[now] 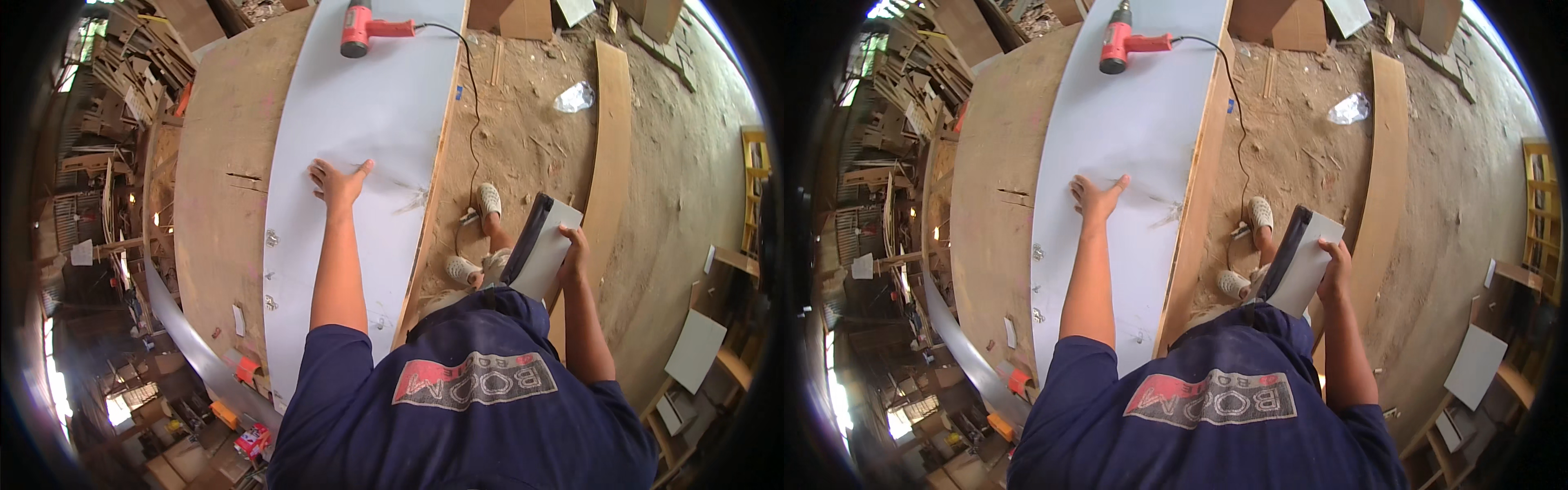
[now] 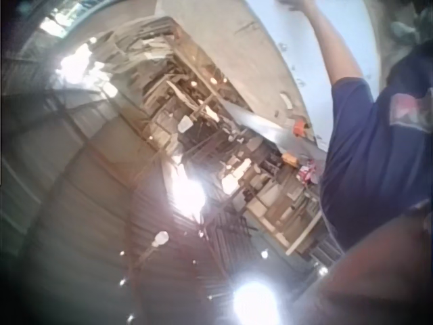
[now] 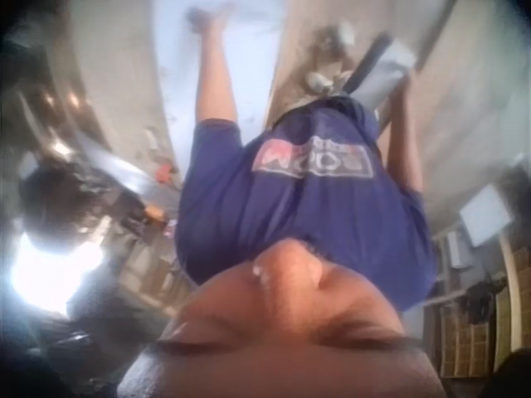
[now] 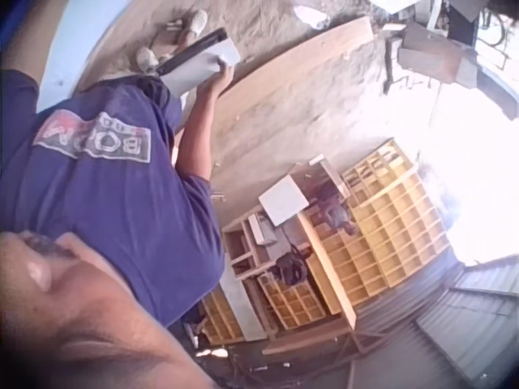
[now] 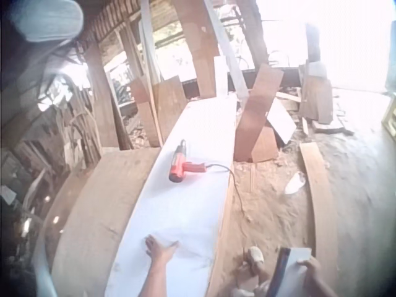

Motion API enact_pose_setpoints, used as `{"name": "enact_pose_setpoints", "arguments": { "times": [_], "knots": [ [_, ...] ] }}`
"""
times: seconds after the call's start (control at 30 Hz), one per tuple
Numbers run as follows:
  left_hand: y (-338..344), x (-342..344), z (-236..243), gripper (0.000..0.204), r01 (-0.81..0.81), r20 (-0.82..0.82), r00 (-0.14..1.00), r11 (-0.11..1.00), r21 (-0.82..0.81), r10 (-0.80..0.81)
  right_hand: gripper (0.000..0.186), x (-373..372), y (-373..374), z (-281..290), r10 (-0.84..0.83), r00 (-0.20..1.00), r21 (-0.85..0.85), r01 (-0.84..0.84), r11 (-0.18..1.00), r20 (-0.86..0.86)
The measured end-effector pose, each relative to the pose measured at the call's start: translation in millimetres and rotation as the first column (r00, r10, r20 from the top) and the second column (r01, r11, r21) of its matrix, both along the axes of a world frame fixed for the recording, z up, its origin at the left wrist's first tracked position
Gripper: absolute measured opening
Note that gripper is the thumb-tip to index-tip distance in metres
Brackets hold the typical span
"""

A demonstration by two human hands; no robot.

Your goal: The person applies a white veneer sheet to a wooden board, using a heat gun to activate the adhesive and a block to press the surface flat.

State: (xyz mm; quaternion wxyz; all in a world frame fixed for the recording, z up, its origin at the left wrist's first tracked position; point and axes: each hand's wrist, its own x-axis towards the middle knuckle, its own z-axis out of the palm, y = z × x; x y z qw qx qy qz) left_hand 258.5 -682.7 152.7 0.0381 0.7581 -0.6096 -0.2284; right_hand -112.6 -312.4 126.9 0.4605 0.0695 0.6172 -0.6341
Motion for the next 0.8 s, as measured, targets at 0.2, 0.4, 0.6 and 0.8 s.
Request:
{"name": "enact_pose_setpoints", "arguments": {
  "times": [0.2,0.4,0.6,0.8],
  "knots": [
    [20,16,-4,0.155,-0.165,-0.001,0.986,0.986,-0.016,0.165,0.028,7,-12,28,0.098,0.995,-0.014,-0.098,0.995,-0.029],
    [6,5,2,0.155,-0.253,0.026,0.967,0.966,0.054,0.252,0.028,5,-15,27,0.092,0.995,0.024,-0.091,0.996,-0.029],
    [-2,26,7,0.152,-0.355,-0.063,0.931,0.932,0.071,0.360,0.028,6,-21,33,0.151,0.987,-0.005,-0.152,0.988,-0.046],
    [-14,25,8,0.152,-0.372,0.015,0.928,0.922,0.103,0.373,0.029,-4,-19,21,0.166,0.985,0.031,-0.165,0.986,-0.048]
  ]
}}
